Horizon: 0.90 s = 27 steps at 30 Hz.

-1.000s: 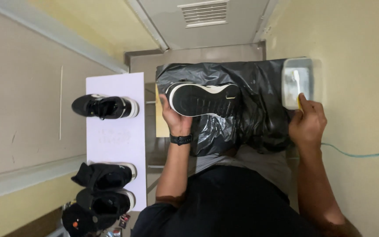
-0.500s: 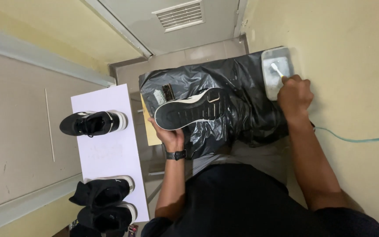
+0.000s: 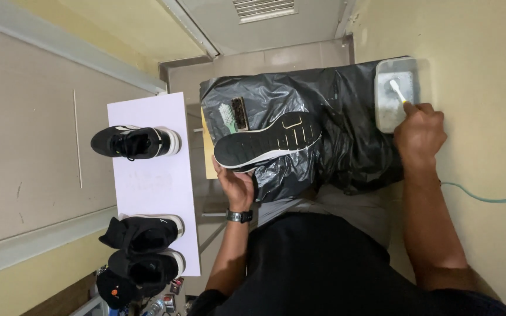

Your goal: The person scrubs a black and white sneaker with a toothbrush dipped in soapy water. They clean the upper, side, heel, and sole of the shoe, repeatedly dipping the brush into a container of soapy water to maintain coverage.

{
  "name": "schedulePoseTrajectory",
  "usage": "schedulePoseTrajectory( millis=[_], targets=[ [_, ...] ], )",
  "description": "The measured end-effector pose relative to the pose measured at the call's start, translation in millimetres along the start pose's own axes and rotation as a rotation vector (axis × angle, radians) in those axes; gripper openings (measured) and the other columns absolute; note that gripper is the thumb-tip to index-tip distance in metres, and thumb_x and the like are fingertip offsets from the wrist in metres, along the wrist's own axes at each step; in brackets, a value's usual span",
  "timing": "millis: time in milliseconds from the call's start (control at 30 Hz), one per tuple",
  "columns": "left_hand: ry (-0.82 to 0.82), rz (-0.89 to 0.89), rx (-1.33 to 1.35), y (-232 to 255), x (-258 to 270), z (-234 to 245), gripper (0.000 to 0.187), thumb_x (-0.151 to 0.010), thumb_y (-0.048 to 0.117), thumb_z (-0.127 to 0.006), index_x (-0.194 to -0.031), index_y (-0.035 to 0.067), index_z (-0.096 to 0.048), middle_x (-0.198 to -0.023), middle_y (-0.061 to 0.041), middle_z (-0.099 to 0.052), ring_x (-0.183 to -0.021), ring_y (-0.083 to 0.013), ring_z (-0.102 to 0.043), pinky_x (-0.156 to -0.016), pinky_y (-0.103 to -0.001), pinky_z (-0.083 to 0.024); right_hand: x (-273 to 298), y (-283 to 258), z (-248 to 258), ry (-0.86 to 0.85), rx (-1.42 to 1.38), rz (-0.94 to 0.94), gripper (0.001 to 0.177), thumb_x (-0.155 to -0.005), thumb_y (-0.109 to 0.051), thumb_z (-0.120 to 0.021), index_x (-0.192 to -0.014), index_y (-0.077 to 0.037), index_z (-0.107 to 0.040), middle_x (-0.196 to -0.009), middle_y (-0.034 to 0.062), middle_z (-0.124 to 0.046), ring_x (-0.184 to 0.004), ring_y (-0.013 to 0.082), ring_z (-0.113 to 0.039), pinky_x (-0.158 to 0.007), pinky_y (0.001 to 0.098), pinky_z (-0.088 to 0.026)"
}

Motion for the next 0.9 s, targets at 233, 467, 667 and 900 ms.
schedulePoseTrajectory(
  millis=[233, 467, 667, 900],
  targets=[
    [-0.301, 0.215, -0.130, 20.1, 11.4, 12.6, 0.070, -0.090, 0.010, -0.063, -0.154, 0.016, -0.037, -0.143, -0.021, -0.051, -0.121, -0.0382, -0.057, -0.095, -0.054, -0.059, -2.9, 2.4, -3.1, -0.134, -0.071, -0.068, 0.055, -0.080, 0.002, -0.065, -0.128, -0.021, -0.081, -0.106, 0.0058, -0.070, -0.080, 0.0339, -0.060, -0.041, 0.0462, -0.056],
    [-0.305, 0.103, -1.050, 45.1, 28.1, -30.5, 0.113, -0.067, 0.021, -0.092, -0.157, 0.011, -0.023, -0.149, -0.014, -0.045, -0.136, -0.0277, -0.047, -0.117, -0.042, -0.038, 26.9, -29.2, 42.6, 0.185, -0.626, 0.037, 0.042, -0.098, 0.008, -0.056, -0.137, 0.004, -0.072, -0.112, 0.0242, -0.066, -0.099, 0.0418, -0.066, -0.083, 0.0500, -0.055],
    [-0.291, -0.136, -1.299, 53.7, 30.5, -51.3, 0.103, -0.054, 0.021, -0.102, -0.142, 0.007, -0.049, -0.160, -0.028, -0.028, -0.149, -0.0488, -0.026, -0.123, -0.057, -0.021, 81.5, -90.8, 45.8, 0.129, -0.942, 0.051, 0.038, -0.108, -0.018, -0.057, -0.136, 0.003, -0.070, -0.100, 0.0287, -0.065, -0.093, 0.0529, -0.064, -0.083, 0.0540, -0.052],
    [-0.349, -0.196, -1.168, 40.7, 28.6, -35.9, 0.103, -0.051, 0.018, -0.104, -0.134, 0.003, -0.045, -0.149, -0.026, -0.049, -0.142, -0.0418, -0.045, -0.121, -0.052, -0.028, 96.9, -122.1, 13.0, 0.010, -0.991, 0.015, 0.034, -0.092, 0.003, -0.070, -0.125, -0.004, -0.076, -0.100, 0.0161, -0.068, -0.093, 0.0408, -0.069, -0.083, 0.0445, -0.054]
  ],
)
Point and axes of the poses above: each hand's wrist, its own x-axis away from the middle knuckle, its own z-axis out of the back of the hand, y = z × x, the point moved 5 cm from there along -x, towards the middle knuckle
